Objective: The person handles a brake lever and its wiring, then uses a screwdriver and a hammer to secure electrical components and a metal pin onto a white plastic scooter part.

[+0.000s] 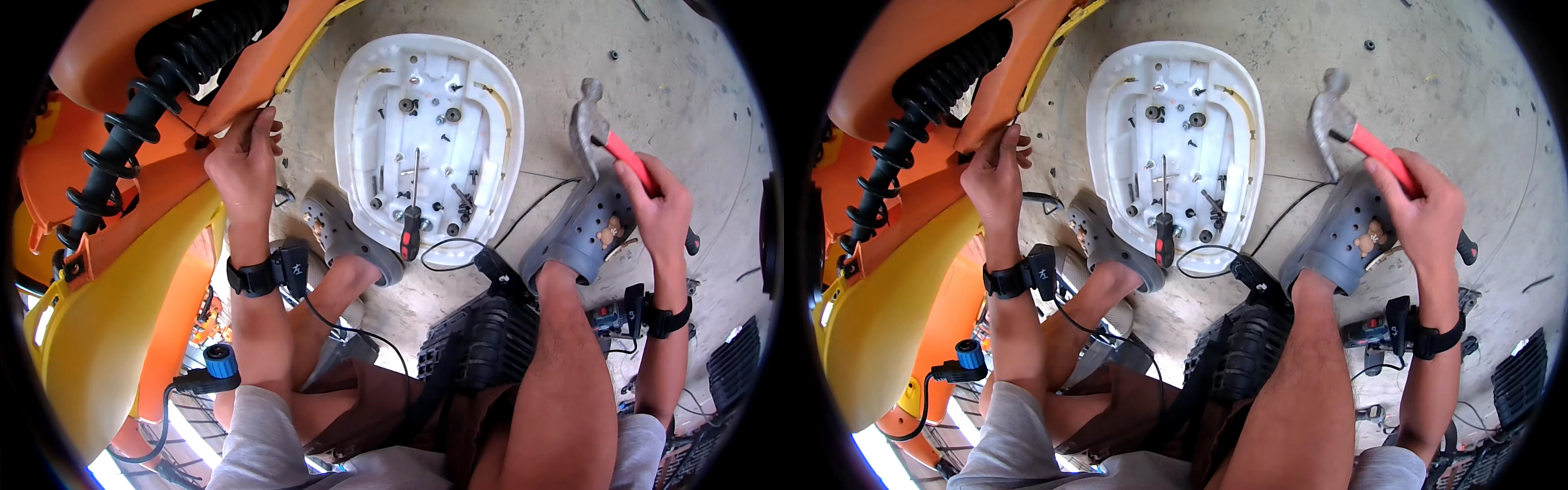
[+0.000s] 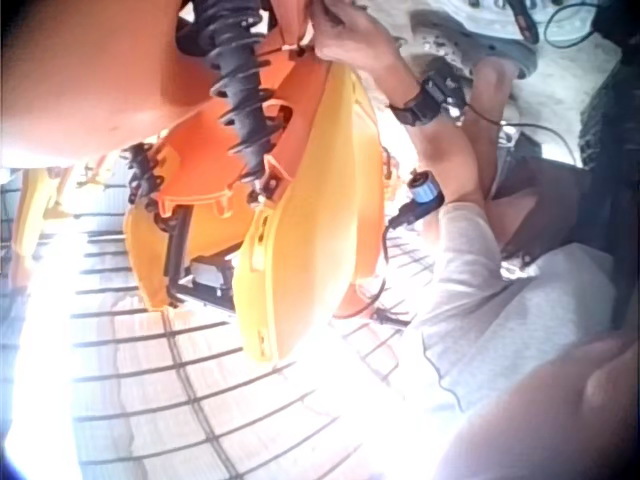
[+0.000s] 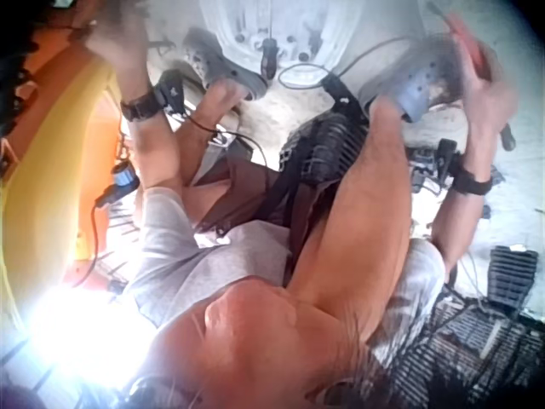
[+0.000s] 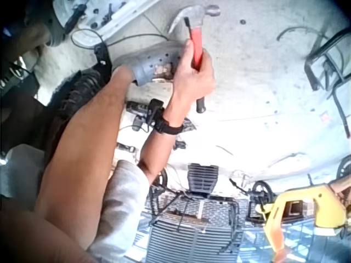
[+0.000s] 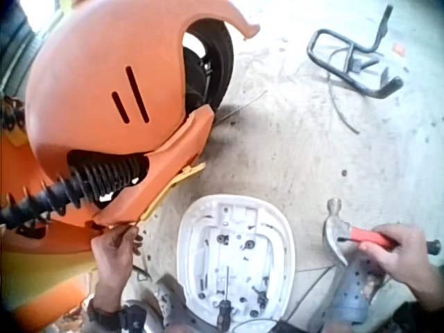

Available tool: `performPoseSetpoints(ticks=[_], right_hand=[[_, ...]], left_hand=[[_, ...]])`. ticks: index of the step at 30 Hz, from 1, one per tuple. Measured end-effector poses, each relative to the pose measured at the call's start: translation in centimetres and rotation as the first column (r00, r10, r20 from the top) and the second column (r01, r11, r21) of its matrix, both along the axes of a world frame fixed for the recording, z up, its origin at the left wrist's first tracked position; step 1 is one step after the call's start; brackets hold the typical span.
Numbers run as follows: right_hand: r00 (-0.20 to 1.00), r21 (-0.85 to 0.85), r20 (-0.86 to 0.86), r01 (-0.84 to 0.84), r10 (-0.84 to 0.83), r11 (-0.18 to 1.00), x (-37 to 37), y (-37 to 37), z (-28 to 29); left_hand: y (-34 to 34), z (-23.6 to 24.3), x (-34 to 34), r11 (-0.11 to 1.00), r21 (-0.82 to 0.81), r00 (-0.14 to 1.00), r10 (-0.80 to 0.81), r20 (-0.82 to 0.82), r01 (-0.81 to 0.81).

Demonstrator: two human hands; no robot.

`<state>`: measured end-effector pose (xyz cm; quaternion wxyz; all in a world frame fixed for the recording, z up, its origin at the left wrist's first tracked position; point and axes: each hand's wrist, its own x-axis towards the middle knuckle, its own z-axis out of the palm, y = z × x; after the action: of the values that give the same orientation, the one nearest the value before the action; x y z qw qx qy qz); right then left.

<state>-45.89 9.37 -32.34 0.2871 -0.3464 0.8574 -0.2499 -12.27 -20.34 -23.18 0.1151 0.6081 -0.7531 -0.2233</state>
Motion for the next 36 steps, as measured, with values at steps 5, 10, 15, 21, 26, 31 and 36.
performPoseSetpoints(ticks=[5, 10, 15, 21, 26, 31, 36], right_hand=[[0.983, -0.008, 0.156, 0.097, -0.095, 0.995, -0.2, -1.0, -0.5], [0.997, 0.021, 0.038, 0.065, -0.066, 0.998, -0.8, -2.7, -0.5], [0.979, 0.112, -0.197, 0.073, -0.05, 0.991, -3.0, -2.9, -2.7], [0.827, -0.077, -0.557, 0.037, -0.074, 0.996, -1.5, -4.4, -3.4], [0.935, -0.249, 0.284, -0.14, 0.211, 0.958, 8.6, -7.7, 0.3], [0.65, 0.113, 0.608, -0.64, 0.456, 0.76, 19.1, -11.6, -2.1], [0.627, 0.042, 0.64, -0.605, 0.444, 0.795, 22.6, -10.8, -4.2]], left_hand=[[0.1, -0.7, 0.3, 0.999, -0.038, 0.993, -0.005, -0.116, 0.0], [-0.2, -0.9, 0.7, 1.0, -0.017, 0.989, -0.026, -0.142, 0.024], [-0.3, -1.1, 1.0, 0.987, -0.126, 0.991, -0.111, -0.073, 0.101], [-0.3, -1.3, 1.0, 0.997, -0.07, 0.985, -0.043, -0.166, 0.031], [-0.4, -1.1, 0.8, 0.999, -0.037, 0.983, -0.031, -0.182, 0.025], [-0.3, -1.0, 0.6, 1.0, 0.002, 0.971, -0.003, -0.238, 0.003], [-0.2, -0.8, 0.6, 1.0, 0.008, 0.975, 0.011, -0.222, -0.01]])
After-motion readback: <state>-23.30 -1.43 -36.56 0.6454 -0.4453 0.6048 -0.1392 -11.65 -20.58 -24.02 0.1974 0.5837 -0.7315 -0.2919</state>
